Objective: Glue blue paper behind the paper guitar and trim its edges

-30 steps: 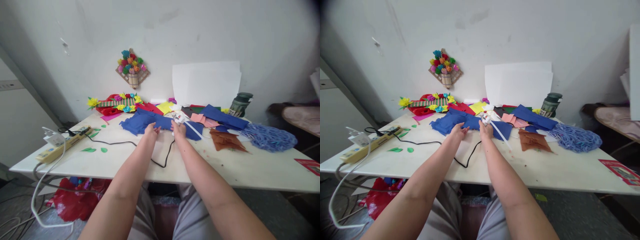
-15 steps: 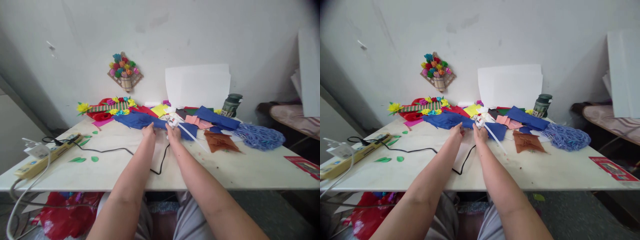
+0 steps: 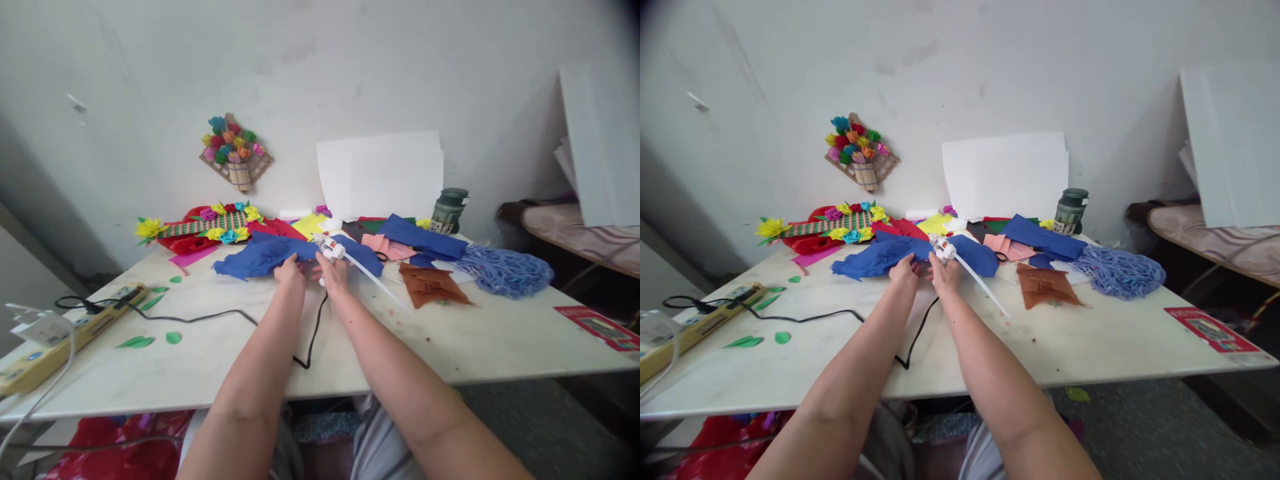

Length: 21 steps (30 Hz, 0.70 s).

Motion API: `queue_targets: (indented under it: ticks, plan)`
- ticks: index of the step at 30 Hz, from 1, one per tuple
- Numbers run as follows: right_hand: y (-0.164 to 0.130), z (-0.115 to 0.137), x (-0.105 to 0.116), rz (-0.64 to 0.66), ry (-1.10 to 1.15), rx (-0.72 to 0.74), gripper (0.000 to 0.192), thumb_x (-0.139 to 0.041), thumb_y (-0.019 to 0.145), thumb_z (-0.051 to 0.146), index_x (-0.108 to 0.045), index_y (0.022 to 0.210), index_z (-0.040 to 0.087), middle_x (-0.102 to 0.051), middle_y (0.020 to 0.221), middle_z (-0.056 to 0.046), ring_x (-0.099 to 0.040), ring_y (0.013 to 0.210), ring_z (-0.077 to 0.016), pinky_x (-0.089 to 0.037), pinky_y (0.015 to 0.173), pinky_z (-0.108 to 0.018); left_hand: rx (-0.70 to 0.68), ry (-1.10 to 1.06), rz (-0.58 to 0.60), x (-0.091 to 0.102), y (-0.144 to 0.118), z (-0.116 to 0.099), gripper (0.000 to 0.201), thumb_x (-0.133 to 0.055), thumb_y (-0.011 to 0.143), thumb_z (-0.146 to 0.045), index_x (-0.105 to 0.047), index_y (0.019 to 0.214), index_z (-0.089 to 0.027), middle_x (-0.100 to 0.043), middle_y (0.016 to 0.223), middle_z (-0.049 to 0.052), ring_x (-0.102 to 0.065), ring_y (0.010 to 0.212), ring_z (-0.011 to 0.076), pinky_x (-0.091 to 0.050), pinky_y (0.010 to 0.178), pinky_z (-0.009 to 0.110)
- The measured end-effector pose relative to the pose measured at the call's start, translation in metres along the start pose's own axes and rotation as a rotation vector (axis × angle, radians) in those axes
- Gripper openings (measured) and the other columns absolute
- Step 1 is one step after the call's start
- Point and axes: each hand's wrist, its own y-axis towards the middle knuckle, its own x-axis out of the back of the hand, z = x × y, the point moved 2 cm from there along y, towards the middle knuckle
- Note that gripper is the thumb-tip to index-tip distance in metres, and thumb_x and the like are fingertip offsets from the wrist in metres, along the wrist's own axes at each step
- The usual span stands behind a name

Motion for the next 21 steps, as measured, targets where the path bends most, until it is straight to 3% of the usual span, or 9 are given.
queue_targets:
  ticks: [2,8,12,14,17,21]
  plan:
    - [-0.005,0.010,-0.001,-0.016,0.044,-0.018,0.025,-0.060,0.073,0.039,-0.062,0.079,0.015,-0.057,0.043,0.001,-0.054,0.033,-0.0136,-0.041,0.033,-0.021,-0.045,-0.049,-0.012,0.002,0.000,-0.009,0.021,-0.064,0.065,-0.007,-0.052,0.081,-0.014,-0.056,0.065,0.000,-0.055,0.051,0.0093,-0.049,0.046,0.019]
    - [-0.012,0.032,-0.001,0.123,0.183,0.015,0.030,-0.062,0.070,0.043,-0.058,0.075,0.014,-0.057,0.040,0.002,-0.052,0.030,-0.0127,-0.043,0.033,-0.021,-0.244,-0.138,-0.003,0.010,0.023,-0.047,0.025,-0.065,0.063,-0.006,-0.050,0.081,-0.015,-0.054,0.066,-0.002,-0.055,0.053,0.0085,-0.048,0.048,0.020]
    - [-0.001,0.030,0.009,0.002,0.120,0.091,0.035,-0.061,0.071,0.048,-0.059,0.077,0.014,-0.059,0.044,0.001,-0.053,0.033,-0.0123,-0.041,0.034,-0.020,-0.404,-0.154,-0.058,0.029,0.042,-0.077,0.030,-0.064,0.063,-0.006,-0.046,0.084,-0.018,-0.056,0.079,-0.001,-0.059,0.064,0.0098,-0.049,0.055,0.021]
    - [0.006,0.027,0.017,-0.104,-0.035,0.104,0.039,-0.056,0.074,0.052,-0.061,0.082,0.014,-0.059,0.047,0.001,-0.056,0.037,-0.0136,-0.043,0.038,-0.022,-0.468,-0.125,-0.057,0.039,0.048,-0.092,0.031,-0.063,0.065,-0.007,-0.044,0.086,-0.019,-0.056,0.083,0.000,-0.060,0.068,0.0096,-0.048,0.056,0.020]
    - [0.014,0.023,0.030,-0.223,-0.478,0.078,0.042,-0.050,0.078,0.054,-0.064,0.082,0.014,-0.063,0.054,-0.004,-0.063,0.052,-0.0177,-0.049,0.054,-0.027,-0.514,-0.135,-0.077,0.050,0.054,-0.111,0.033,-0.062,0.066,-0.007,-0.043,0.089,-0.020,-0.056,0.087,0.001,-0.060,0.069,0.0099,-0.048,0.056,0.020]
    - [0.018,0.022,0.038,-0.242,-0.991,0.070,0.040,-0.049,0.080,0.048,-0.064,0.099,0.015,-0.069,0.091,-0.013,-0.064,0.089,-0.0269,-0.047,0.075,-0.035,-0.518,-0.270,-0.110,0.054,0.057,-0.134,0.035,-0.062,0.064,-0.006,-0.042,0.089,-0.020,-0.058,0.086,0.001,-0.061,0.068,0.0104,-0.050,0.055,0.021]
